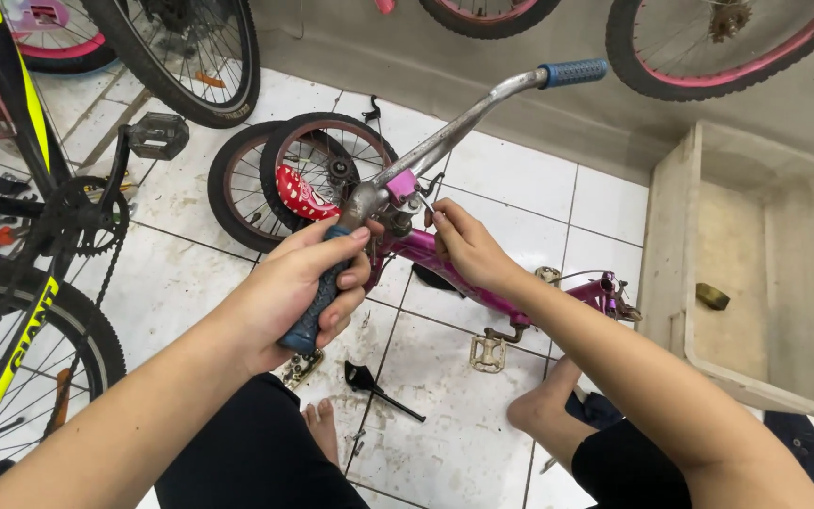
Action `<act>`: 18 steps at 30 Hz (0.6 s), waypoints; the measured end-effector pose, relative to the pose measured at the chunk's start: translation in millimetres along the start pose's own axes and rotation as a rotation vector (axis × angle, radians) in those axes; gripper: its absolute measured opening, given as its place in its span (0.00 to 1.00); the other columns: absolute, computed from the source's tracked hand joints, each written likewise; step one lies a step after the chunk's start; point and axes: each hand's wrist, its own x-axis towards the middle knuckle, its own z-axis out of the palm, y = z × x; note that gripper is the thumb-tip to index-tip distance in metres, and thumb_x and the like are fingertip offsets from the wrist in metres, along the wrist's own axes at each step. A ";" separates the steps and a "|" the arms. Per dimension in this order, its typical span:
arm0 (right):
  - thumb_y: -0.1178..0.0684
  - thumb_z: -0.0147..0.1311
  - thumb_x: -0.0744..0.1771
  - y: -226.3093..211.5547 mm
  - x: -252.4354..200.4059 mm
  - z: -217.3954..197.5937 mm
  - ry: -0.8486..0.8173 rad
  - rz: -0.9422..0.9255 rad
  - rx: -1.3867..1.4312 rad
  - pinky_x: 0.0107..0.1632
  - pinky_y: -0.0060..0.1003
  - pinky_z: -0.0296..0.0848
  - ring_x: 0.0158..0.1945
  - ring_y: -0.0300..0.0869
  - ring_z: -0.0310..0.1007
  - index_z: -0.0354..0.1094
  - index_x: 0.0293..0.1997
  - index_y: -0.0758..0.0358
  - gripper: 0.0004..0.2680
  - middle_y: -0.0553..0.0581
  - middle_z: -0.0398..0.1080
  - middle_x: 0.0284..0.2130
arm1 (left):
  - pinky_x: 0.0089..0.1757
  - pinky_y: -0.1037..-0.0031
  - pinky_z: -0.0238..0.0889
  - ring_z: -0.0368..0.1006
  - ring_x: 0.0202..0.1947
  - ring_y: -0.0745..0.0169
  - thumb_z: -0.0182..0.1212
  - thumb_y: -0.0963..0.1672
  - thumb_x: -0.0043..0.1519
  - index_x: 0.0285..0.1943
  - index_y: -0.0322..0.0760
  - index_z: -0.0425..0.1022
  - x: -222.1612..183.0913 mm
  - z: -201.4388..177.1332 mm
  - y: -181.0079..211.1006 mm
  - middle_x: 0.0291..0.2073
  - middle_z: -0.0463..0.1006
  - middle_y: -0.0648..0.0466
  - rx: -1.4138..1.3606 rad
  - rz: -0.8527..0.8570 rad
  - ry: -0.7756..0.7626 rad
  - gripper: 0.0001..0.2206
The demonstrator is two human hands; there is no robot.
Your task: Using an Allen key to tighten or loosen the bolts on a bicycle's handlebar stem to adjust or secure it.
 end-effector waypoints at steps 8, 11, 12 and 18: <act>0.47 0.34 0.73 8.7 5.5 -7.5 -0.055 -0.020 0.003 0.32 0.32 0.66 0.22 0.39 0.61 0.66 0.50 0.56 0.11 0.51 0.64 0.15 | 0.07 0.74 0.55 0.56 0.06 0.68 0.54 0.43 0.67 0.62 0.22 0.65 -1.5 -0.2 1.2 0.20 0.52 0.57 0.033 -0.010 -0.010 0.19; 0.48 0.32 0.73 11.1 7.1 -12.5 -0.105 0.020 0.060 0.28 0.30 0.63 0.20 0.38 0.58 0.66 0.48 0.56 0.12 0.51 0.61 0.14 | 0.07 0.74 0.55 0.56 0.06 0.68 0.54 0.43 0.67 0.64 0.22 0.64 -0.3 -2.1 3.7 0.20 0.52 0.57 0.027 -0.021 -0.020 0.20; 0.49 0.31 0.73 12.7 6.2 -12.5 -0.128 0.049 0.101 0.25 0.28 0.60 0.18 0.37 0.55 0.65 0.48 0.57 0.12 0.50 0.59 0.13 | 0.06 0.73 0.55 0.55 0.05 0.68 0.54 0.43 0.67 0.65 0.22 0.63 -1.1 -3.1 3.7 0.20 0.52 0.56 0.016 -0.030 -0.024 0.21; 0.49 0.33 0.73 18.3 5.0 -9.6 -0.127 0.009 0.093 0.26 0.29 0.63 0.19 0.38 0.60 0.66 0.47 0.58 0.12 0.51 0.62 0.14 | 0.06 0.73 0.54 0.55 0.05 0.68 0.53 0.44 0.68 0.67 0.23 0.62 0.8 -11.8 9.3 0.20 0.52 0.56 0.042 -0.059 -0.036 0.21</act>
